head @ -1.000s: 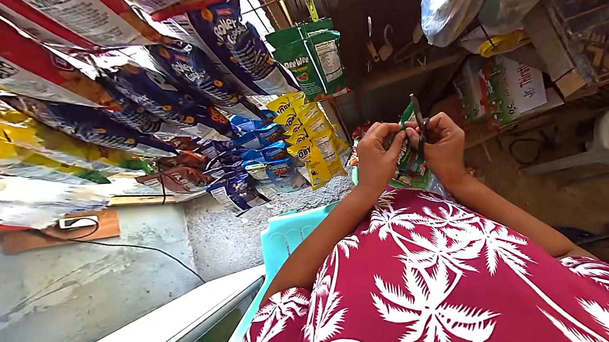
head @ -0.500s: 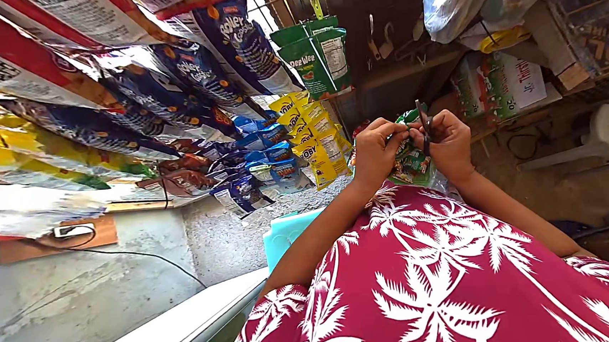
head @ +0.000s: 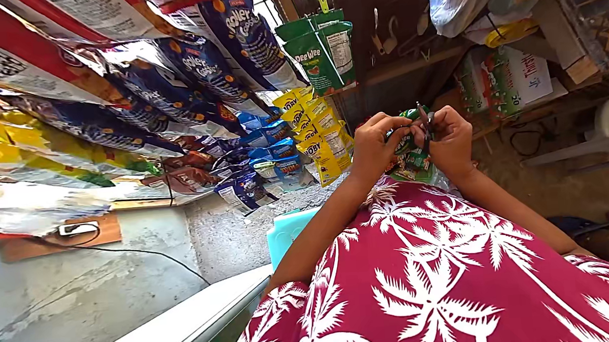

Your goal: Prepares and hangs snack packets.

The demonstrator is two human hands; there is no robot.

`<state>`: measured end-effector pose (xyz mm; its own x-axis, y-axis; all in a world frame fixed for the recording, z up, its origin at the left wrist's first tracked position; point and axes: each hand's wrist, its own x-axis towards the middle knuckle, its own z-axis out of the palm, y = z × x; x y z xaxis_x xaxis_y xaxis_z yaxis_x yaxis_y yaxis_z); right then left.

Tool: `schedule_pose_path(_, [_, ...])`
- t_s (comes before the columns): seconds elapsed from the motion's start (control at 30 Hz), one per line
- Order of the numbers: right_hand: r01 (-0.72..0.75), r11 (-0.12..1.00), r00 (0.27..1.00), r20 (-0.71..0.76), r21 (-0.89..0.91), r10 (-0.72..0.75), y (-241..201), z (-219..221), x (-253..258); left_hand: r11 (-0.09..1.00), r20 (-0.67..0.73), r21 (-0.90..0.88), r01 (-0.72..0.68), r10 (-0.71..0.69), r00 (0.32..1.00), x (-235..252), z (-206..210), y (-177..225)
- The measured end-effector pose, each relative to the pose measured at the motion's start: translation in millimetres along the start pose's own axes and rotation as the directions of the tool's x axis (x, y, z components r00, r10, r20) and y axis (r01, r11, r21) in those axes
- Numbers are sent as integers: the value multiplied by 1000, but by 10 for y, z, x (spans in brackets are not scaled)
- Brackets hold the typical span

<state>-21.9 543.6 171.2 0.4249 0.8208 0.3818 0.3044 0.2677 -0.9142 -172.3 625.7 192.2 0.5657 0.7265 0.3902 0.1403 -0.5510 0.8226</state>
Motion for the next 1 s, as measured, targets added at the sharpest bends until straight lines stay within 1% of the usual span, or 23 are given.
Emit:
schedule_pose_path(0.1, [-59, 997, 996, 66, -58, 63, -64, -96, 2, 999, 28, 39, 2, -4, 1000, 30, -32, -12])
schedule_pose_path(0.17, [-92, 969, 984, 129, -228, 123, -218, -280, 34, 999, 52, 51, 11, -14, 999, 43, -75, -50])
schedule_pose_path(0.2, [-94, 937, 973, 170, -336, 159, -296, -407, 59, 999, 64, 47, 24, -27, 998, 50, -101, -71])
schedule_pose_path(0.27, [-76, 833, 936, 248, -548, 249, -375, -659, 91, 998, 88, 38, 48, -51, 995, 67, -146, -86])
schedule_pose_path(0.33, [-69, 725, 890, 286, -685, 355, -378, -844, 94, 998, 117, 50, 44, -50, 992, 85, -167, -82])
schedule_pose_path(0.4, [-66, 638, 855, 287, -767, 433, -378, -949, 95, 997, 134, 69, 27, -37, 990, 100, -170, -73])
schedule_pose_path(0.47, [-50, 576, 840, 277, -816, 466, -425, -1001, 105, 996, 141, 84, 9, -21, 990, 107, -163, -70])
schedule_pose_path(0.63, [17, 470, 843, 266, -882, 468, -527, -1036, 153, 993, 156, 118, -1, -17, 988, 126, -150, -55])
schedule_pose_path(0.9, [96, 405, 847, 289, -909, 447, -571, -1048, 211, 988, 158, 154, -18, -6, 987, 117, -136, -60])
schedule_pose_path(1.0, [139, 412, 849, 323, -900, 418, -581, -1065, 242, 987, 147, 161, -32, 8, 989, 117, -151, -64])
